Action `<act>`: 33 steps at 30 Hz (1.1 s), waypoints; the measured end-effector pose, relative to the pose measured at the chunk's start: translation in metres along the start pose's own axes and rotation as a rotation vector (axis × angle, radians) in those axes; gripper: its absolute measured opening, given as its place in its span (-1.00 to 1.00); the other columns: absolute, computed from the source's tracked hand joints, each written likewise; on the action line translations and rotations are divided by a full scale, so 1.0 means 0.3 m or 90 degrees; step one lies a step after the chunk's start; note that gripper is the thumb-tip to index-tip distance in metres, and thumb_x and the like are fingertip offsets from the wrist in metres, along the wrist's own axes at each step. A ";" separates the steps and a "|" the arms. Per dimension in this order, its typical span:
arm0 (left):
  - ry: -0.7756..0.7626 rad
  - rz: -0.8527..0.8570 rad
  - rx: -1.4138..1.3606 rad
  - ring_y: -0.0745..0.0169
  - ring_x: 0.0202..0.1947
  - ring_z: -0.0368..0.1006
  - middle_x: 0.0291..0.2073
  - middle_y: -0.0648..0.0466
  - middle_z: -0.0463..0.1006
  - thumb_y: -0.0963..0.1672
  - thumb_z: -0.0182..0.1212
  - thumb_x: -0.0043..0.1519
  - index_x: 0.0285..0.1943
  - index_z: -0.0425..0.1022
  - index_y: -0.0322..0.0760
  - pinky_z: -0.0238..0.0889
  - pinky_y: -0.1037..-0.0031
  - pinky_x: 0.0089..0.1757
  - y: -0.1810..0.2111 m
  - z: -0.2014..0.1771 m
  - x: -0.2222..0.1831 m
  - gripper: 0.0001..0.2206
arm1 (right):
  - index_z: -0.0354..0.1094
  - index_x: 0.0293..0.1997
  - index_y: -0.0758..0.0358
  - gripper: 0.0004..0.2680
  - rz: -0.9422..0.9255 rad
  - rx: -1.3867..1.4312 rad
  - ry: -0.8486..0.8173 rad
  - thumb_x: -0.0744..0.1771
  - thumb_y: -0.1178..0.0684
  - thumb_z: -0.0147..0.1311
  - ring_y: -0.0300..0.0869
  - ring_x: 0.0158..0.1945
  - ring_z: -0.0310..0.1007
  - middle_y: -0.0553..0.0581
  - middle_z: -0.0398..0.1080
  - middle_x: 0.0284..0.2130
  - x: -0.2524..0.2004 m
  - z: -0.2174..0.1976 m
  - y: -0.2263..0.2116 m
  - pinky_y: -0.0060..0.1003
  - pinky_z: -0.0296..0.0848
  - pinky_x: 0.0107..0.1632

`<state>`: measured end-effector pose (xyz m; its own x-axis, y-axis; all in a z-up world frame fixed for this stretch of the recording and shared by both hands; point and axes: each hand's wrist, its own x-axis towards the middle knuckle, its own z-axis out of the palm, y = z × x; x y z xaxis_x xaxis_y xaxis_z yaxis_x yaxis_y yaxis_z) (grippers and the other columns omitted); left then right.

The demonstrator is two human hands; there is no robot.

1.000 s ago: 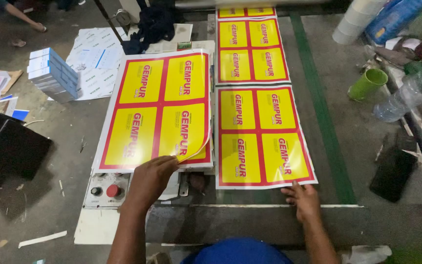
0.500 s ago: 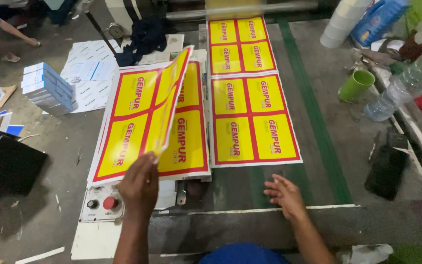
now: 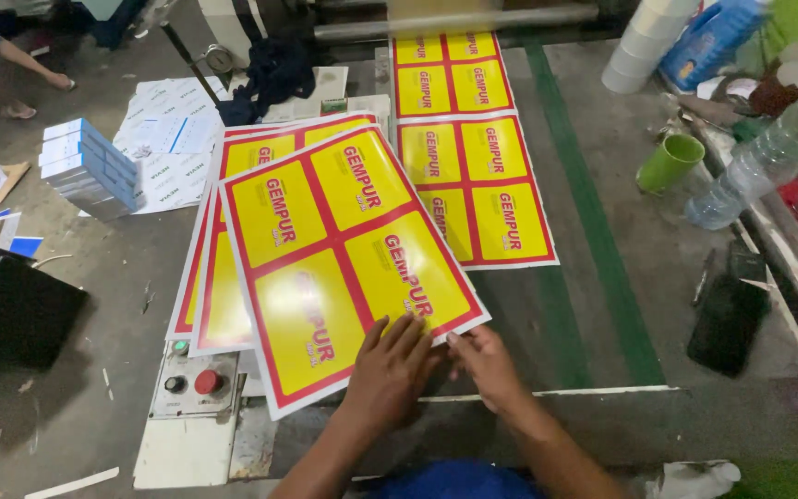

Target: Stacking printed sheets from a machine conveyor onto a pile on a workbench.

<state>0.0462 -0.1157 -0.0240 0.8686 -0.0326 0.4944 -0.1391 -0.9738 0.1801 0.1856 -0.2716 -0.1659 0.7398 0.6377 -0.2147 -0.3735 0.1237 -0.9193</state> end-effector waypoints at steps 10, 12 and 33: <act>0.031 -0.188 0.046 0.01 0.21 0.48 0.14 -0.04 0.59 -0.08 0.32 0.26 0.08 0.60 -0.27 0.31 0.15 0.17 -0.282 -0.114 -0.109 -0.73 | 0.40 0.12 0.29 -0.80 0.020 0.070 0.186 0.39 0.12 0.00 -0.17 -0.28 0.56 0.21 0.55 -0.24 -0.149 -0.260 -0.065 -0.28 0.50 -0.35; 0.014 -0.186 0.031 -0.15 0.19 0.43 0.13 -0.14 0.56 -0.04 0.40 0.10 0.09 0.58 -0.37 0.30 0.09 0.09 -0.293 -0.180 -0.098 -0.56 | 0.36 0.16 0.28 -0.79 0.014 0.077 0.228 0.40 0.12 0.00 -0.17 -0.27 0.56 0.20 0.54 -0.21 -0.174 -0.346 -0.033 -0.27 0.44 -0.35; 0.188 -0.199 0.074 0.04 -0.20 0.66 -0.22 -0.06 0.70 -0.18 0.37 0.23 -0.14 0.62 -0.35 0.51 0.31 -0.19 -0.326 -0.174 -0.125 -0.89 | 0.34 0.11 0.36 -0.79 0.119 -0.023 0.373 0.40 0.07 0.02 -0.08 -0.23 0.57 0.28 0.56 -0.16 -0.332 -0.521 0.073 -0.28 0.45 -0.32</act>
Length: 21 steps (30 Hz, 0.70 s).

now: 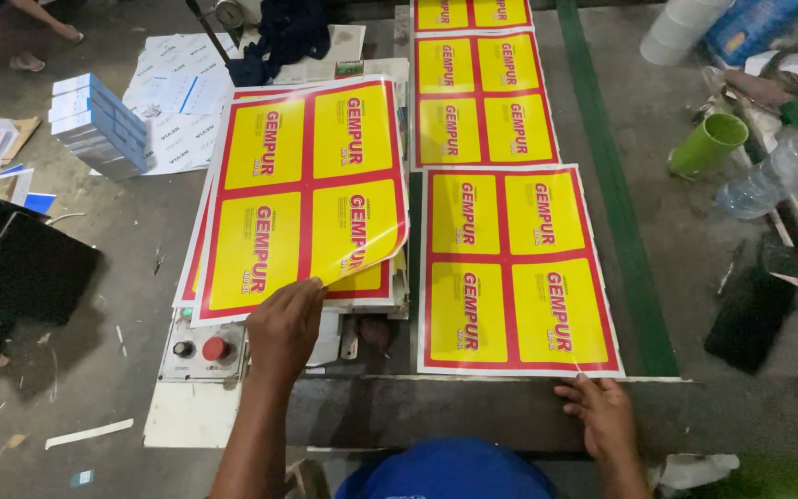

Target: Stacking printed sheets from a machine conveyor onto a pile on a workbench.

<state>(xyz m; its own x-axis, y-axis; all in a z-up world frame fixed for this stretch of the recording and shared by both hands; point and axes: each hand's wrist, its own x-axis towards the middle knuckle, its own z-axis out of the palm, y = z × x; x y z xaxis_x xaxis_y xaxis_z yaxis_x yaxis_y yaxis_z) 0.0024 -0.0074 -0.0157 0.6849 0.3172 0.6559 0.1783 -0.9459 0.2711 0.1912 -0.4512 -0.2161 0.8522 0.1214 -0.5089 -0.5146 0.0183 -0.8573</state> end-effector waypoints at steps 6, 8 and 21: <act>-0.017 -0.004 0.003 0.06 -0.20 0.66 -0.21 -0.06 0.70 -0.18 0.37 0.22 -0.13 0.62 -0.34 0.52 0.32 -0.20 -0.004 0.013 -0.016 -0.89 | 0.34 0.13 0.34 -0.79 0.017 -0.009 -0.023 0.40 0.09 -0.01 -0.06 -0.22 0.59 0.29 0.55 -0.16 0.063 0.005 0.030 -0.27 0.44 -0.34; -0.007 -0.003 -0.002 0.04 -0.21 0.65 -0.20 -0.06 0.70 -0.19 0.37 0.22 -0.14 0.62 -0.35 0.51 0.31 -0.21 0.003 0.007 -0.011 -0.89 | 0.34 0.12 0.38 -0.80 0.019 -0.035 -0.014 0.41 0.11 -0.02 -0.02 -0.21 0.60 0.32 0.55 -0.16 0.065 0.055 -0.013 -0.24 0.46 -0.32; 0.075 -0.037 0.007 0.00 -0.17 0.65 -0.16 -0.10 0.68 -0.22 0.37 0.23 -0.04 0.61 -0.37 0.52 0.31 -0.19 0.015 -0.031 0.015 -0.85 | 0.15 0.37 0.27 -0.67 0.022 -0.066 -0.027 0.42 0.07 -0.09 -0.03 -0.13 0.59 0.35 0.54 -0.05 0.172 0.229 -0.195 -0.18 0.52 -0.24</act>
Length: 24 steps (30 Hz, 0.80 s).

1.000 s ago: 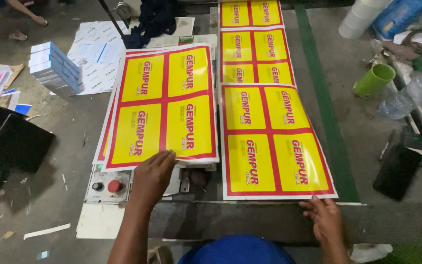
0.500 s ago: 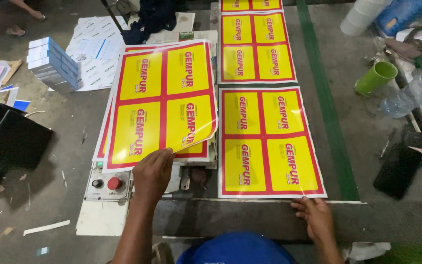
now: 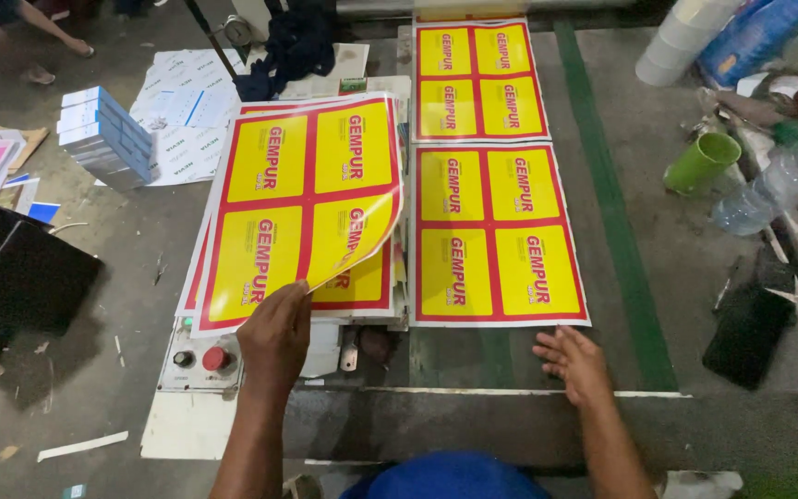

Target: Stacking printed sheets from a machine conveyor onto a pile on a workbench.

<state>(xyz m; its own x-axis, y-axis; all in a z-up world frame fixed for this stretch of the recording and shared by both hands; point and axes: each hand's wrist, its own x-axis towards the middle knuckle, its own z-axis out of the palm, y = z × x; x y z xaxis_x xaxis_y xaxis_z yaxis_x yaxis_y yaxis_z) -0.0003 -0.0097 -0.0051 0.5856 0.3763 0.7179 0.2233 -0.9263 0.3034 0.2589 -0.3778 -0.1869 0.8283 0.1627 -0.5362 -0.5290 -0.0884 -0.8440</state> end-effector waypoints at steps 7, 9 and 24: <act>0.033 0.112 -0.086 0.01 -0.14 0.66 -0.14 -0.12 0.68 -0.22 0.34 0.25 -0.05 0.60 -0.32 0.55 0.33 -0.13 0.113 0.040 -0.007 -0.87 | 0.24 0.36 0.25 -0.67 0.047 -0.012 -0.099 0.41 0.06 -0.09 -0.06 -0.18 0.59 0.32 0.57 -0.05 -0.119 0.075 0.018 -0.24 0.53 -0.27; -0.026 0.145 -0.115 -0.06 -0.07 0.62 -0.08 -0.12 0.65 -0.22 0.33 0.21 -0.03 0.59 -0.34 0.51 0.25 -0.09 0.185 0.073 -0.020 -0.83 | 0.29 0.32 0.24 -0.67 0.004 -0.035 -0.176 0.38 0.09 -0.01 -0.09 -0.22 0.58 0.30 0.56 -0.06 -0.132 0.136 0.025 -0.25 0.51 -0.31; -0.202 0.169 -0.100 -0.04 0.23 0.41 0.13 -0.09 0.56 -0.09 0.31 0.24 0.06 0.57 -0.34 0.20 0.07 0.20 0.252 0.141 -0.093 -0.72 | 0.36 0.05 0.32 -0.82 -0.101 0.069 -0.175 0.37 0.11 0.00 -0.09 -0.28 0.61 0.25 0.57 -0.21 -0.316 0.280 -0.149 -0.27 0.51 -0.40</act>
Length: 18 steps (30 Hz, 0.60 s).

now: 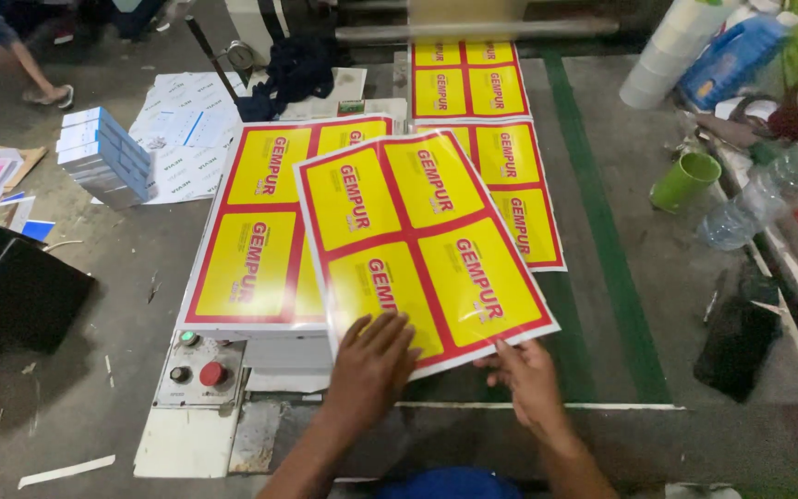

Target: Stacking printed sheets from a machine conveyor onto a pile on a workbench.

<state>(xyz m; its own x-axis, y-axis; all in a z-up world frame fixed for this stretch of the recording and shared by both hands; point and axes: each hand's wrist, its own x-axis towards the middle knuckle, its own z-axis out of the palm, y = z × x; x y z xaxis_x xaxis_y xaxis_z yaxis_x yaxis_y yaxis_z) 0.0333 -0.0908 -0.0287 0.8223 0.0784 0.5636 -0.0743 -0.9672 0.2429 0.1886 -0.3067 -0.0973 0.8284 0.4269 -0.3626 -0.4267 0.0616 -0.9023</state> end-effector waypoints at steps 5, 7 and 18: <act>-0.030 -0.083 0.033 -0.06 0.21 0.42 0.13 -0.09 0.56 -0.07 0.34 0.17 0.06 0.56 -0.34 0.23 0.13 0.16 -0.182 -0.111 -0.018 -0.66 | 0.36 0.04 0.34 -0.83 -0.007 -0.015 0.082 0.39 0.10 0.01 -0.07 -0.28 0.59 0.29 0.56 -0.21 0.060 -0.246 0.160 -0.22 0.47 -0.38; -0.046 -0.087 0.044 -0.12 0.18 0.42 0.11 -0.12 0.55 -0.05 0.37 0.10 0.05 0.55 -0.37 0.23 0.13 0.12 -0.201 -0.159 -0.009 -0.61 | 0.37 0.04 0.36 -0.83 0.011 -0.026 0.108 0.39 0.10 0.01 -0.05 -0.28 0.59 0.32 0.56 -0.22 0.053 -0.319 0.189 -0.20 0.46 -0.37; -0.099 0.005 0.144 -0.06 0.07 0.53 0.03 -0.11 0.60 -0.19 0.20 0.15 0.03 0.52 -0.37 0.42 0.21 -0.03 -0.282 -0.146 -0.050 -0.73 | 0.33 0.12 0.26 -0.81 0.223 -0.117 0.292 0.42 0.06 -0.02 -0.04 -0.15 0.58 0.31 0.55 -0.12 -0.067 -0.411 0.146 -0.14 0.50 -0.21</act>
<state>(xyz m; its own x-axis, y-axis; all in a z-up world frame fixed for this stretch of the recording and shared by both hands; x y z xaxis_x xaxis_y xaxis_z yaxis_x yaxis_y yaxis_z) 0.0026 0.0004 -0.0232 0.9004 0.0496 0.4323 0.0326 -0.9984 0.0465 0.1980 -0.4237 -0.1583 0.7390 -0.0413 -0.6725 -0.6669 -0.1862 -0.7215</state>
